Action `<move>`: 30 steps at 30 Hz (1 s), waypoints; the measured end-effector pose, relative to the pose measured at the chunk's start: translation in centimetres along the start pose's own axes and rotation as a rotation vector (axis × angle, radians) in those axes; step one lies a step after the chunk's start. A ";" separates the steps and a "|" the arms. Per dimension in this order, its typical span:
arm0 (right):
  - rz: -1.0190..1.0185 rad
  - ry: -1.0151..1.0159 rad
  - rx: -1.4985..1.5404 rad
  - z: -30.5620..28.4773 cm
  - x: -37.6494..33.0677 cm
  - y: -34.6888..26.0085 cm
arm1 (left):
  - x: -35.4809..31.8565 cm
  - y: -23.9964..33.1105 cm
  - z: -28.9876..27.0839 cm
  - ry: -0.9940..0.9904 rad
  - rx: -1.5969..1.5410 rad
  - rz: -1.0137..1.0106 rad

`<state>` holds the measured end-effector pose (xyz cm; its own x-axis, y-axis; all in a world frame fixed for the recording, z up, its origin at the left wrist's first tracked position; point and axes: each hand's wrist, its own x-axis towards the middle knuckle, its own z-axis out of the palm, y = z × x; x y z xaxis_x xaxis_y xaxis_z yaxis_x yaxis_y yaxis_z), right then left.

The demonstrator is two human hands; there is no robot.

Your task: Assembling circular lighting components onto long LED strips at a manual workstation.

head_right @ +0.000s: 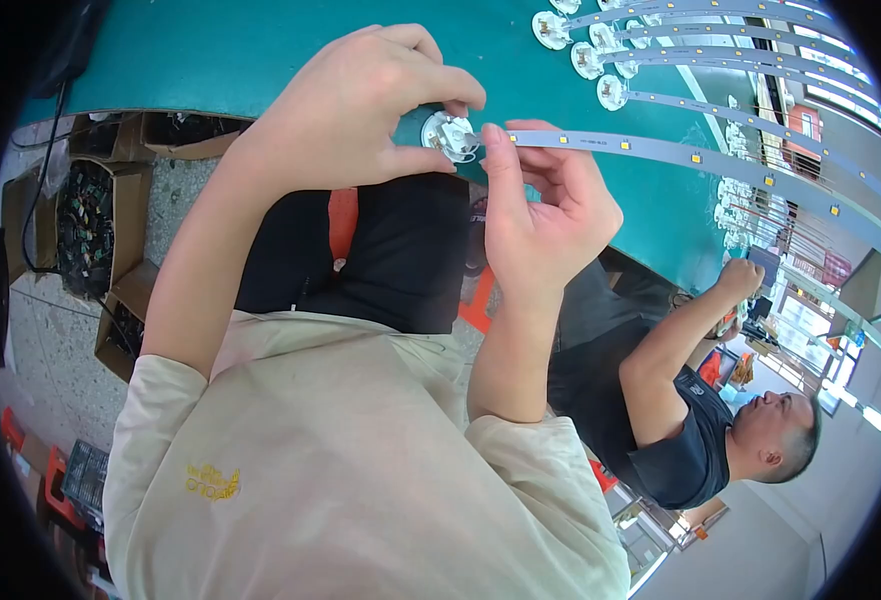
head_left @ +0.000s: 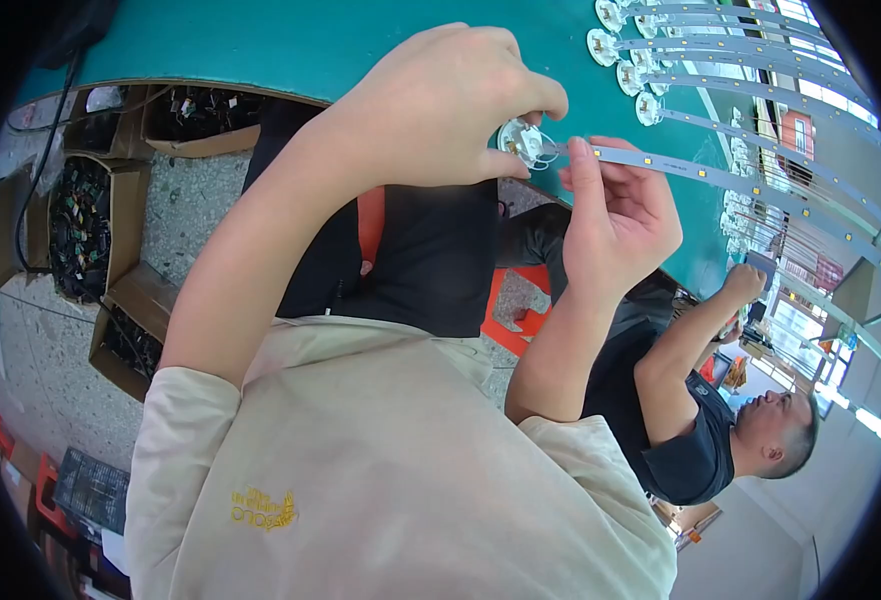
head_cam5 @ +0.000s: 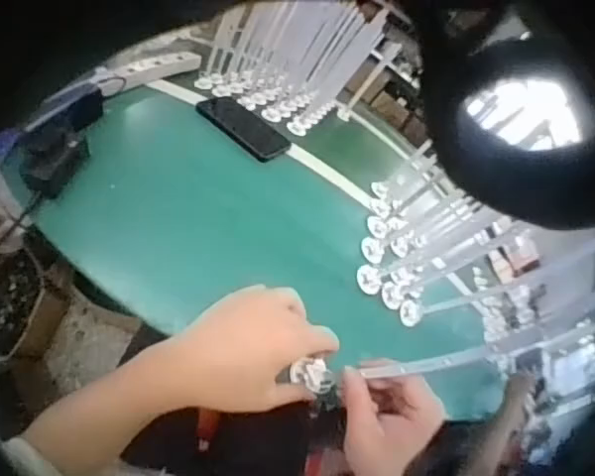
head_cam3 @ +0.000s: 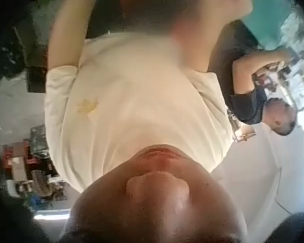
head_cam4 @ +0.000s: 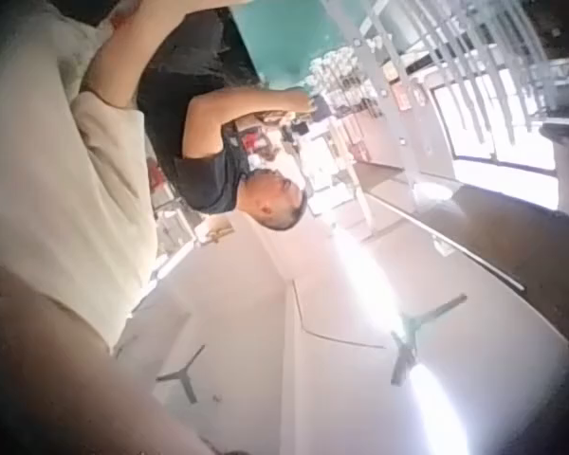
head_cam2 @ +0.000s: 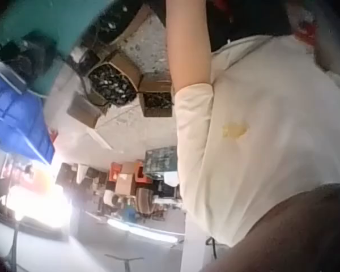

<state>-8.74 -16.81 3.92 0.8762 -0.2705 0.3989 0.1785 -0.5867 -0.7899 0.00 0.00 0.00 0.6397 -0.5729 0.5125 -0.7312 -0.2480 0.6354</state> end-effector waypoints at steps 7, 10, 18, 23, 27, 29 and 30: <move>-0.015 0.004 -0.022 0.1 0.0 -0.1 | -0.1 0.0 0.0 0.023 0.010 0.008; -0.020 0.004 -0.022 0.1 0.0 0.0 | 0.0 0.0 0.0 0.017 0.002 0.007; -0.018 -0.005 -0.031 0.3 0.1 0.1 | 0.0 -0.1 0.1 0.013 -0.007 0.006; -0.025 -0.017 -0.029 0.6 0.0 0.4 | 0.0 -0.1 -0.1 0.007 0.009 0.007; -0.008 -0.007 -0.019 0.7 0.0 0.2 | 0.0 -0.1 0.0 0.005 -0.001 0.009; -0.012 -0.003 -0.026 0.7 -0.1 0.3 | 0.0 -0.1 0.0 0.003 0.003 0.010; -0.011 -0.003 -0.026 0.7 0.0 0.2 | 0.0 -0.1 0.0 0.003 0.003 0.009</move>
<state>-8.42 -16.39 3.39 0.8757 -0.2611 0.4060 0.1768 -0.6092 -0.7730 0.09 0.06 -0.08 0.6341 -0.5724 0.5198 -0.7374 -0.2454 0.6293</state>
